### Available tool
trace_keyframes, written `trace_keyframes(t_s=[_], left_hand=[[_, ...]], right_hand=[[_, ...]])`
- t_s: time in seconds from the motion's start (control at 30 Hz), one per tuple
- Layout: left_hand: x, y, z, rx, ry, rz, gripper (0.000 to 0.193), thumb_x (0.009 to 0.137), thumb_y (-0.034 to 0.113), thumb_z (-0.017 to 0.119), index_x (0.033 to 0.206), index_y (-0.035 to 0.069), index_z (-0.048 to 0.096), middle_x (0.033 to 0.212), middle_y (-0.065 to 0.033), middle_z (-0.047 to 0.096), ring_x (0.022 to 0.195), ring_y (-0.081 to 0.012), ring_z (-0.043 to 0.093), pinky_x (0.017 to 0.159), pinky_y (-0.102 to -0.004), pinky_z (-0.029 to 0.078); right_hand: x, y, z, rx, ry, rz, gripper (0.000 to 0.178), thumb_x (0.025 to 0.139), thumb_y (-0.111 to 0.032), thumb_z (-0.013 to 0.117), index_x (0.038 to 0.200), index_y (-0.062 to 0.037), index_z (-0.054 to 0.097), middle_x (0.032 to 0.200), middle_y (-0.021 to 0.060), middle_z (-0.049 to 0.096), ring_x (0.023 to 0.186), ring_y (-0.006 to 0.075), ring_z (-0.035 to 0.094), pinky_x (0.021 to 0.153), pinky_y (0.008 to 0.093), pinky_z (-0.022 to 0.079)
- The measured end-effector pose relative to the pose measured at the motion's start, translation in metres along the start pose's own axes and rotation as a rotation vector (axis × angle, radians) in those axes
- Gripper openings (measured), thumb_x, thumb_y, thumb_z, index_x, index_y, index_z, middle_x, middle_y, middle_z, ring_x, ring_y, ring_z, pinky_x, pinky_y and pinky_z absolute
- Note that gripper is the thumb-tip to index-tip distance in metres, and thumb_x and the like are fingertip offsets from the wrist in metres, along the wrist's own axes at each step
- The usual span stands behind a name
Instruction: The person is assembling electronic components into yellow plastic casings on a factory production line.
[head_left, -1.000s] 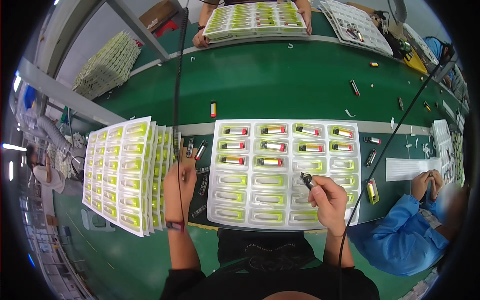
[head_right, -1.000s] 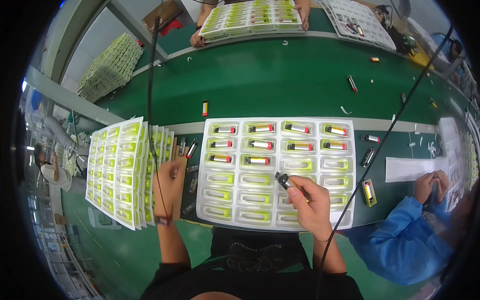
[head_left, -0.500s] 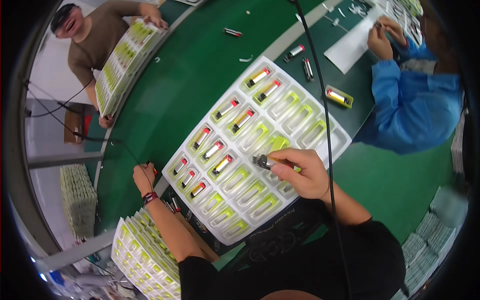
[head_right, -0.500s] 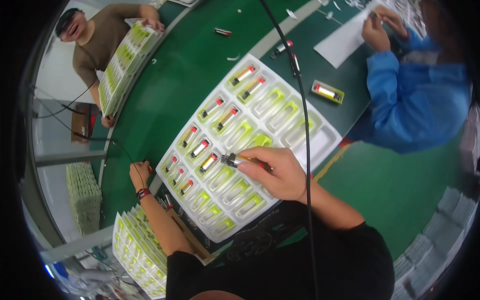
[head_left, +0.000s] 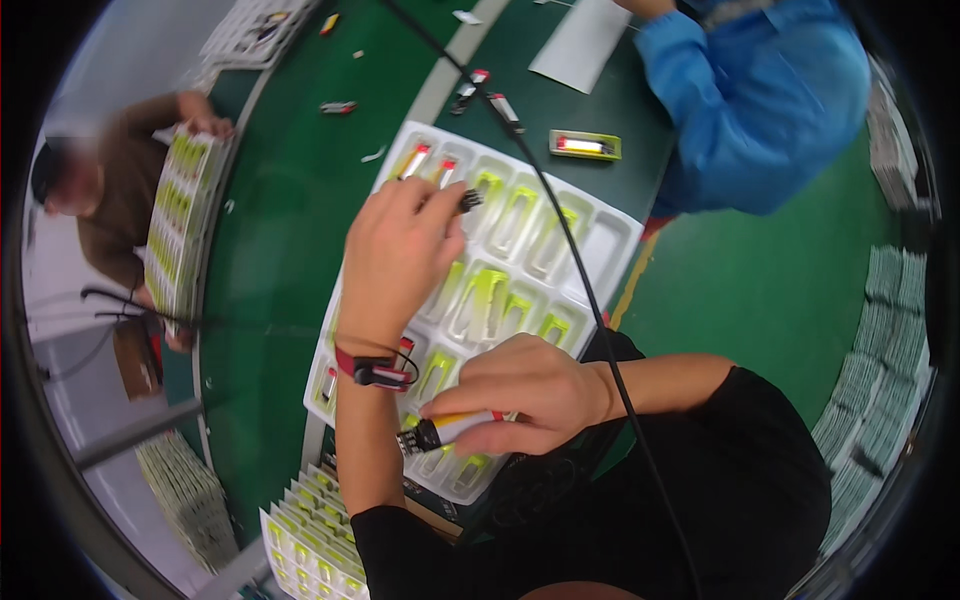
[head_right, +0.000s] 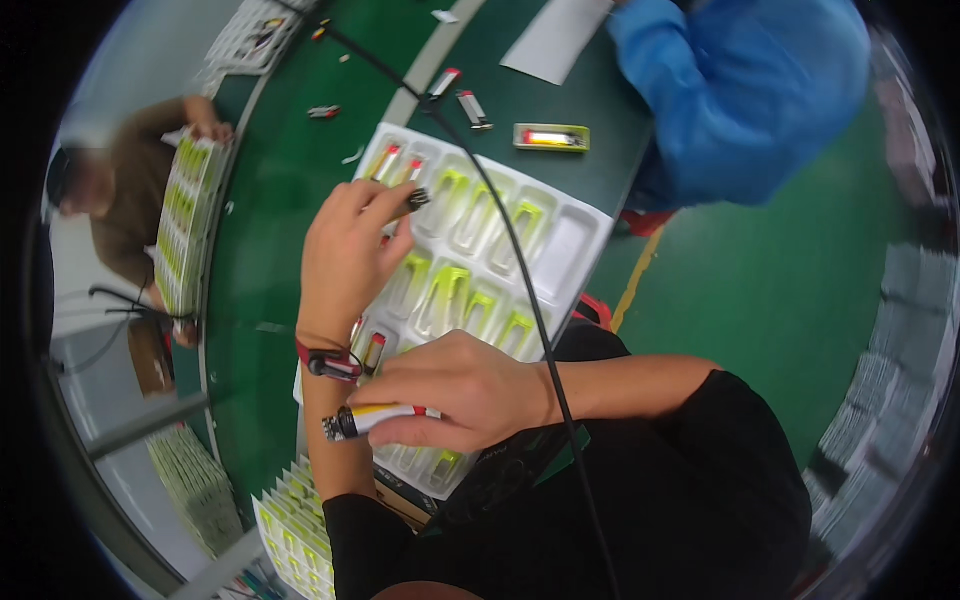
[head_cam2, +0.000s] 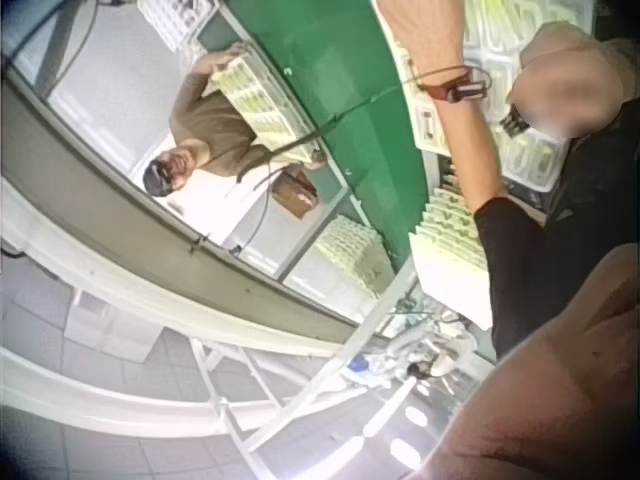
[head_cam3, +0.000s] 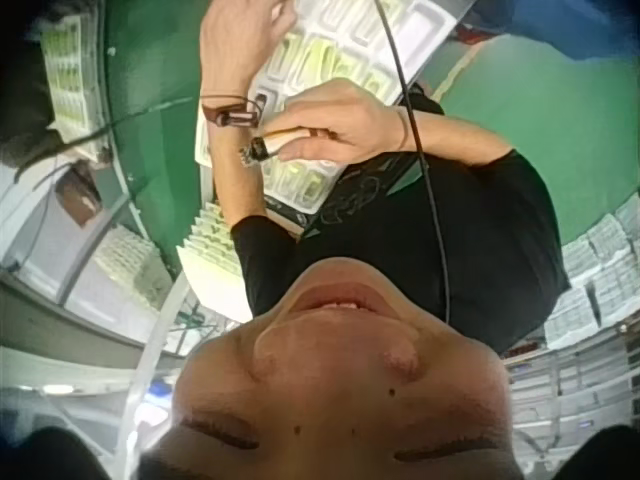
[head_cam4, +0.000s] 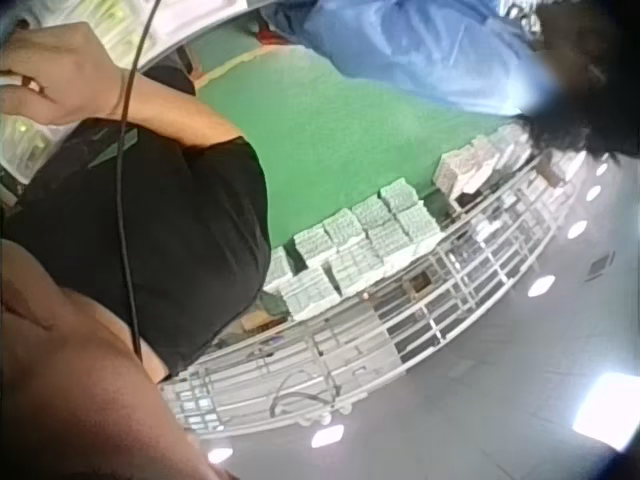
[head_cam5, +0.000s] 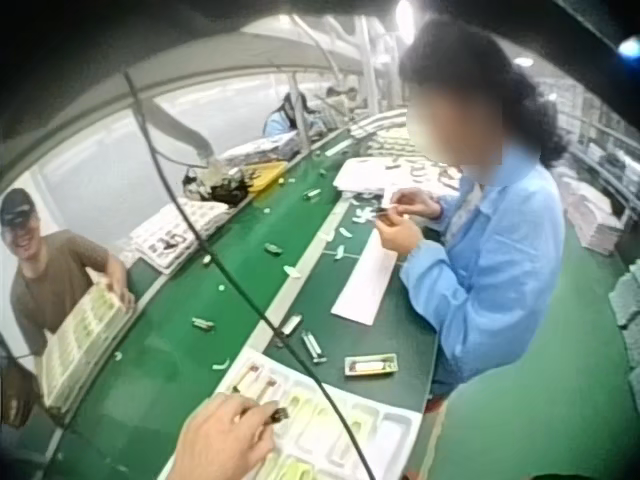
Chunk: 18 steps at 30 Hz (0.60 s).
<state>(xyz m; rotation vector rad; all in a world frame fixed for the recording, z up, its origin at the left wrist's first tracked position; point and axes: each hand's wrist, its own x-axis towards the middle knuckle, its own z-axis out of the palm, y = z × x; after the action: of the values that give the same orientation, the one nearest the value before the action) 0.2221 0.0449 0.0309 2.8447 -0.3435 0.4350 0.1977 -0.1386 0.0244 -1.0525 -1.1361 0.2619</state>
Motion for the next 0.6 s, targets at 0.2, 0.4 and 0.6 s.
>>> trace_keyframes(t_s=[0.2, 0.4, 0.6], left_hand=[[0.082, 0.059, 0.064, -0.202, -0.126, 0.3, 0.024, 0.075, 0.01, 0.07, 0.099, 0.007, 0.069, 0.091, -0.0088, 0.063, 0.091, -0.0278, 0.062, 0.079, -0.0381, 0.052], [0.119, 0.076, 0.119, 0.0, -0.34, 0.281, 0.02, 0.077, 0.015, 0.066, 0.096, 0.01, 0.07, 0.091, -0.0105, 0.065, 0.09, -0.0299, 0.065, 0.074, -0.0407, 0.055], [0.105, 0.053, 0.137, -0.056, -0.117, 0.292, 0.01, 0.078, 0.012, 0.061, 0.075, 0.006, 0.068, 0.082, -0.0094, 0.064, 0.078, -0.0264, 0.065, 0.067, -0.0384, 0.054]], right_hand=[[-0.029, -0.03, -0.054, -0.242, 0.105, -0.024, 0.042, 0.084, -0.021, 0.074, 0.114, 0.0054, 0.062, 0.073, 0.0099, 0.062, 0.056, 0.0244, 0.06, 0.05, 0.0334, 0.043], [-0.036, -0.036, -0.071, -0.308, 0.191, 0.015, 0.042, 0.085, -0.021, 0.073, 0.115, 0.0052, 0.062, 0.072, 0.0096, 0.06, 0.058, 0.0245, 0.06, 0.051, 0.0334, 0.043], [-0.022, -0.029, -0.069, -0.286, 0.131, -0.003, 0.04, 0.089, -0.026, 0.069, 0.113, 0.0049, 0.063, 0.066, 0.0078, 0.057, 0.052, 0.0215, 0.055, 0.048, 0.0317, 0.039]])
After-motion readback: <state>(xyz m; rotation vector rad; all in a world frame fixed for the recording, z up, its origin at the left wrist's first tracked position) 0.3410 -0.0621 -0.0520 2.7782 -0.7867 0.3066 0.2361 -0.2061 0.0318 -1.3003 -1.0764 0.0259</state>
